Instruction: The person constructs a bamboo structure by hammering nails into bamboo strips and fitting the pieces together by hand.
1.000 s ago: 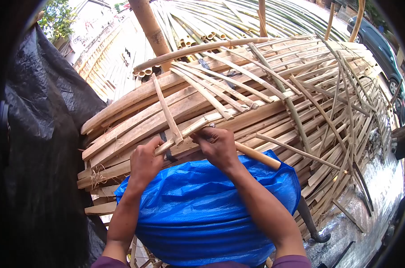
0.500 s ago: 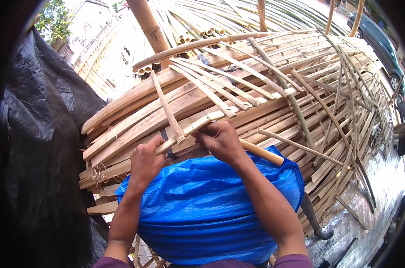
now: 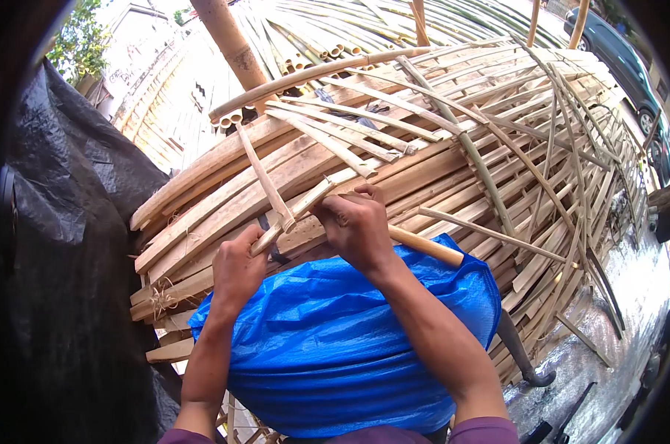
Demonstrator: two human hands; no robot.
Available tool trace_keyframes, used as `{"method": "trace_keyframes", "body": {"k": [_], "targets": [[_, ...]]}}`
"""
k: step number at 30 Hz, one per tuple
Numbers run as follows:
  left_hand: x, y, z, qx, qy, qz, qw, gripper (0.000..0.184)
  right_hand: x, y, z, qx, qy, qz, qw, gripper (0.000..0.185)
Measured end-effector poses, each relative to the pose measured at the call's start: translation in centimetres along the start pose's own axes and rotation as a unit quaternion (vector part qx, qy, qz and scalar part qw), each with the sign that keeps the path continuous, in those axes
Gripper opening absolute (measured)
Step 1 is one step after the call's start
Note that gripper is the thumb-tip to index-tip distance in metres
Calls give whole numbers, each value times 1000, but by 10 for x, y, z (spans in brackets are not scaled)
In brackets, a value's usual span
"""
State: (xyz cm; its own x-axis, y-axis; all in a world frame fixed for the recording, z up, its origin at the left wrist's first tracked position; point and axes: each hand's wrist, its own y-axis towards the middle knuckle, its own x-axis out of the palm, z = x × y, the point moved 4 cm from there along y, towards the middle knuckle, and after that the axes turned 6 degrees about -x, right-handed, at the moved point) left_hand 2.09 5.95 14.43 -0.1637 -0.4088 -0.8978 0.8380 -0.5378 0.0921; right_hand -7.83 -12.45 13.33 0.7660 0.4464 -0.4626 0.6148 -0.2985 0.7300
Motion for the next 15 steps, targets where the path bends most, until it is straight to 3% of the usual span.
{"method": "trace_keyframes", "body": {"k": [3,5,7,10,11,13,15], "targets": [[2,-1,2,-5,-8,-2,1000,19,7,-5,0,38,77,-25,996,6],[8,0,0,-11,-23,-2,1000,20,12,-6,0,166,206,-12,964,8],[7,1,0,-19,-34,0,999,21,14,-4,1,189,239,-3,953,8],[3,1,2,-14,-37,-12,999,22,2,4,3,48,95,23,994,7],[3,1,3,-8,-31,-10,999,23,-3,6,5,49,97,21,994,7],[4,0,4,-2,-27,-8,1000,23,-12,11,-2,-31,-41,-19,998,9],[4,0,3,-8,-19,-3,1000,21,-8,9,-5,-35,-36,-24,998,9]]}}
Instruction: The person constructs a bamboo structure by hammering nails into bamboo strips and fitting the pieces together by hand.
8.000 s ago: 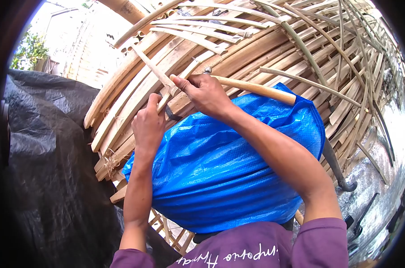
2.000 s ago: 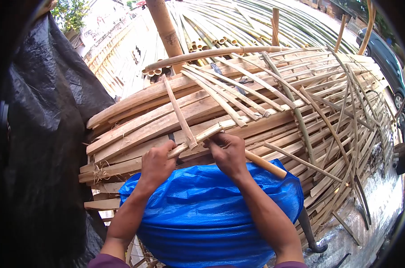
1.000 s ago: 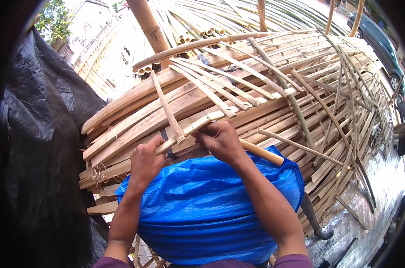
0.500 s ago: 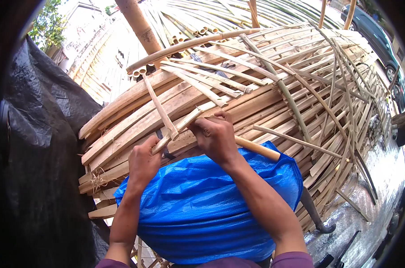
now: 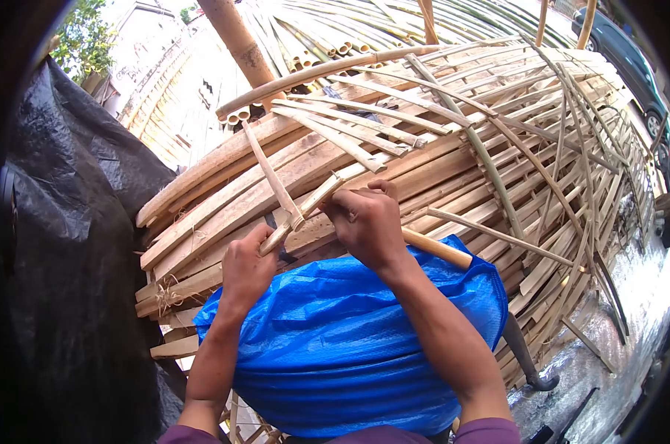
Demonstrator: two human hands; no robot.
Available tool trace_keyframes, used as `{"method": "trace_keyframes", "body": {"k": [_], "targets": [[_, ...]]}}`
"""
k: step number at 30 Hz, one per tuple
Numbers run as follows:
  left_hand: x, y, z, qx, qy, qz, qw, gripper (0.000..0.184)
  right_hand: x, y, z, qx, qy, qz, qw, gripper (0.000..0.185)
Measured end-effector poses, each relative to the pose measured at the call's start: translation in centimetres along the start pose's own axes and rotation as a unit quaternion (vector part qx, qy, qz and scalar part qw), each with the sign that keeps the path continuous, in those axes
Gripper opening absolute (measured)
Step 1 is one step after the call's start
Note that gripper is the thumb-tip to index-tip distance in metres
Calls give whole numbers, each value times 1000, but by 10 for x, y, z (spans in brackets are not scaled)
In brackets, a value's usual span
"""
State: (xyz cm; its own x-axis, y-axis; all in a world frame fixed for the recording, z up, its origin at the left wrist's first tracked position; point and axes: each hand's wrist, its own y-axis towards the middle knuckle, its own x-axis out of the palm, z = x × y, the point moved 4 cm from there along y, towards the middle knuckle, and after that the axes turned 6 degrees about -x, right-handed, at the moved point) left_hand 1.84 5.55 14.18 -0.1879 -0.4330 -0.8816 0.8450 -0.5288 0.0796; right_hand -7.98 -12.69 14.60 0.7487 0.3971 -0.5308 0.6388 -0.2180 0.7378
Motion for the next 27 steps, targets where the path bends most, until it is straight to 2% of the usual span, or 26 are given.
{"method": "trace_keyframes", "body": {"k": [1,2,3,7,8,9,12,13,14,16,18,20,22,25,27], "targets": [[0,0,-1,1,1,0,1000,21,8,-5,5,124,146,-22,981,9],[0,0,-2,4,9,0,1000,20,18,-12,10,243,288,-43,925,10],[-1,-1,-3,7,17,1,1000,19,28,-19,14,289,346,-53,891,10],[-1,-1,-4,5,14,4,1000,18,20,-12,10,258,306,-50,915,10],[-2,0,-3,13,11,9,1000,18,7,-3,7,130,137,-39,981,10],[-2,0,-1,22,8,14,1000,18,0,1,-1,-4,-40,-26,999,11],[-2,1,-2,5,3,27,1000,16,9,-5,6,56,-2,-31,998,13],[-3,1,-2,5,3,26,1000,16,20,-12,17,237,182,-95,950,16],[-6,2,-3,-2,-8,38,999,15,23,-15,17,238,183,-95,949,16],[-11,2,-3,-10,-20,47,999,19,34,-25,17,306,329,-117,886,22],[-12,3,-3,-16,-43,56,997,24,29,-20,14,290,301,-108,902,23],[-11,4,-5,-14,-33,42,998,25,21,-14,12,234,221,-102,941,21],[-9,4,-8,8,21,55,998,23,20,-17,16,229,191,-103,949,20],[-7,6,-8,4,38,57,998,15,7,-13,17,223,76,-163,958,24],[-4,8,-11,-9,32,66,997,14,-8,-12,22,200,56,-140,968,19]]}}
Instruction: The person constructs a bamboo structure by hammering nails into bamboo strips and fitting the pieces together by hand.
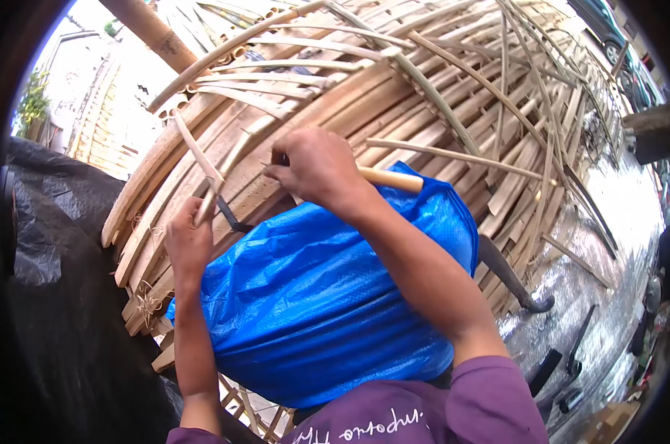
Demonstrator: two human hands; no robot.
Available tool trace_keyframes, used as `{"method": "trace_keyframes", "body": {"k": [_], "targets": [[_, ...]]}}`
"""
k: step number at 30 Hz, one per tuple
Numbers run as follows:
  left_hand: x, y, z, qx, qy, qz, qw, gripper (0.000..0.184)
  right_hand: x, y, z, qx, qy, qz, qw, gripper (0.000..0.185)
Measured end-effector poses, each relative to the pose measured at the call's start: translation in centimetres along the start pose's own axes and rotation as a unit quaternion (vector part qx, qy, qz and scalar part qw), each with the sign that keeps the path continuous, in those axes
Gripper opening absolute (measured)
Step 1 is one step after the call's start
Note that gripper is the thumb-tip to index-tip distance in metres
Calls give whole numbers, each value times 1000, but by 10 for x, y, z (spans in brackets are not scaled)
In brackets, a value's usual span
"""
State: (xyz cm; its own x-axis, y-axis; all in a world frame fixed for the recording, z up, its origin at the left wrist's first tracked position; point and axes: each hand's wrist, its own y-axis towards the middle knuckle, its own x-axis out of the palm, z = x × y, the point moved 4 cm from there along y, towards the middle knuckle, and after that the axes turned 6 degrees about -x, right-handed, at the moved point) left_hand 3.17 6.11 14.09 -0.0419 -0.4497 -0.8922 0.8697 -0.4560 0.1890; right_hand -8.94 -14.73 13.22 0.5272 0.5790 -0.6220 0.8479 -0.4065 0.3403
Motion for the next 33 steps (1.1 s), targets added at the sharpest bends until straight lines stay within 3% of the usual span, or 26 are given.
{"method": "trace_keyframes", "body": {"k": [1,5,6,8,11,15,19,20,27,29,33], "targets": [[2,1,-4,-7,-1,7,1000,15,-17,-2,-2,-1,-37,-12,999,20],[-1,3,-14,-12,-14,-11,1000,36,-112,-67,17,2,17,153,988,16],[-1,6,-14,7,-6,-20,1000,38,-133,-98,30,48,31,190,980,25],[1,9,-24,24,-15,-33,999,39,-174,-168,61,144,-102,179,968,25],[3,8,-24,26,-39,-35,998,37,-223,-307,106,364,-237,141,889,26],[6,9,-26,0,-84,-54,995,38,-250,-487,122,549,-269,163,774,26],[6,11,-27,13,-87,-46,995,38,-242,-595,139,643,-228,180,709,25],[6,9,-25,9,-96,-38,995,37,-241,-605,145,629,-239,177,719,26],[5,9,-27,20,-101,-50,993,36,-257,-645,184,706,-245,120,654,30],[4,11,-30,32,-99,-43,994,36,-270,-644,185,716,-261,158,628,37],[4,13,-32,22,-63,-50,997,35,-304,-617,176,679,-245,226,654,39]]}}
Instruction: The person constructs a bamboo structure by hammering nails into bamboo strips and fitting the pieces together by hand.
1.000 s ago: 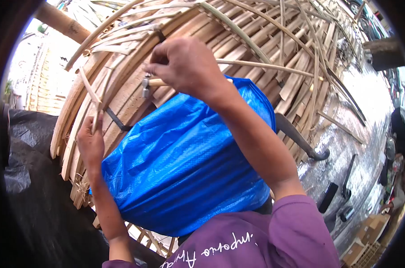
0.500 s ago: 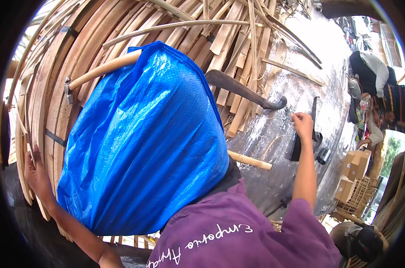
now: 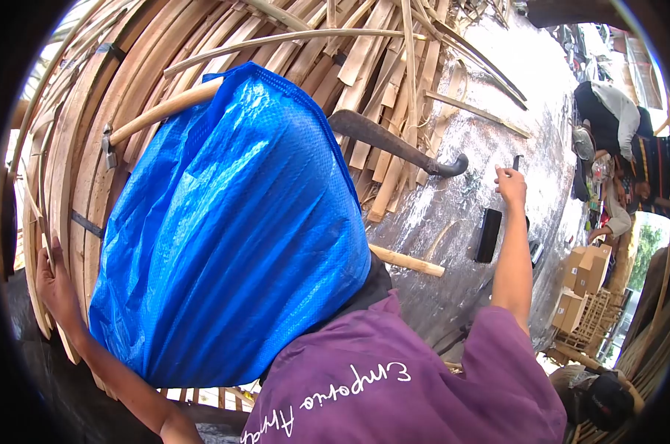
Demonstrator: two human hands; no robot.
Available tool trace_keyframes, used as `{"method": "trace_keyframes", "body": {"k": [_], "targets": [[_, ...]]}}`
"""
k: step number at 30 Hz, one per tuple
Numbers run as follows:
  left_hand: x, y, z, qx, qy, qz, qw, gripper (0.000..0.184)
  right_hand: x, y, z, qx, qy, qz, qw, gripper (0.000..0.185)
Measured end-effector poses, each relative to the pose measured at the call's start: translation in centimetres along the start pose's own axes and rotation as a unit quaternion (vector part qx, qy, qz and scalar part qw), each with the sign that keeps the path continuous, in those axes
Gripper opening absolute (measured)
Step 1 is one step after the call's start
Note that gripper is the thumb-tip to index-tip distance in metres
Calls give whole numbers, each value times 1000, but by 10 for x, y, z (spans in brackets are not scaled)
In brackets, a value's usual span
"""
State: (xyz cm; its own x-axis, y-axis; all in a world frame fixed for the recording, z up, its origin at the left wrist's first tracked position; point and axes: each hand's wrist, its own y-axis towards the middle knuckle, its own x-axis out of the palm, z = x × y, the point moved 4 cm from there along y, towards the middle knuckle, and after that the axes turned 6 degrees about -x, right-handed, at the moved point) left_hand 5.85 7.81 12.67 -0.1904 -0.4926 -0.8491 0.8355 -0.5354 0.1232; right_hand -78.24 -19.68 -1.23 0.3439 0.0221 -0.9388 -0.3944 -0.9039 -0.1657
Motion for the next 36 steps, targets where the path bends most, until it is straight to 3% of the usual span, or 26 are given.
{"method": "trace_keyframes", "body": {"k": [4,5,6,7,8,11,14,16,19,20,22,24,28,31,36], "targets": [[5,-4,4,17,-63,-5,998,36,-20,8,-47,-98,54,32,993,34],[1,-4,5,-19,-32,-39,999,35,-19,7,-69,-129,82,39,987,32],[4,-6,10,19,-62,-20,998,35,-17,7,-93,-175,121,38,976,28],[-1,-10,23,23,-6,0,1000,36,-12,5,-122,-222,186,36,956,25],[1,-10,19,42,-17,31,998,36,-14,-13,-168,-225,169,24,959,26],[-7,-16,38,5,78,31,996,34,-3,-65,-294,-336,294,-30,894,24],[-9,-18,40,-31,65,23,997,24,7,-155,-424,-428,404,-109,801,23],[-9,-18,36,-35,83,21,996,25,17,-213,-493,-496,428,-190,731,24],[-12,-19,36,-29,74,28,996,25,37,-279,-567,-574,348,-348,654,32],[-13,-20,38,-18,67,35,997,24,46,-296,-581,-554,298,-414,658,39],[-11,-19,35,-15,60,30,998,23,72,-326,-600,-518,340,-484,618,53],[-9,-20,33,-12,42,23,999,18,91,-343,-610,-450,316,-544,634,51],[-4,-22,31,16,67,30,997,22,109,-357,-610,-385,412,-561,606,55],[-3,-22,31,38,75,41,996,29,119,-354,-604,-247,494,-610,568,44],[-3,-21,42,13,103,-1,995,19,132,-349,-600,-252,485,-620,563,36]]}}
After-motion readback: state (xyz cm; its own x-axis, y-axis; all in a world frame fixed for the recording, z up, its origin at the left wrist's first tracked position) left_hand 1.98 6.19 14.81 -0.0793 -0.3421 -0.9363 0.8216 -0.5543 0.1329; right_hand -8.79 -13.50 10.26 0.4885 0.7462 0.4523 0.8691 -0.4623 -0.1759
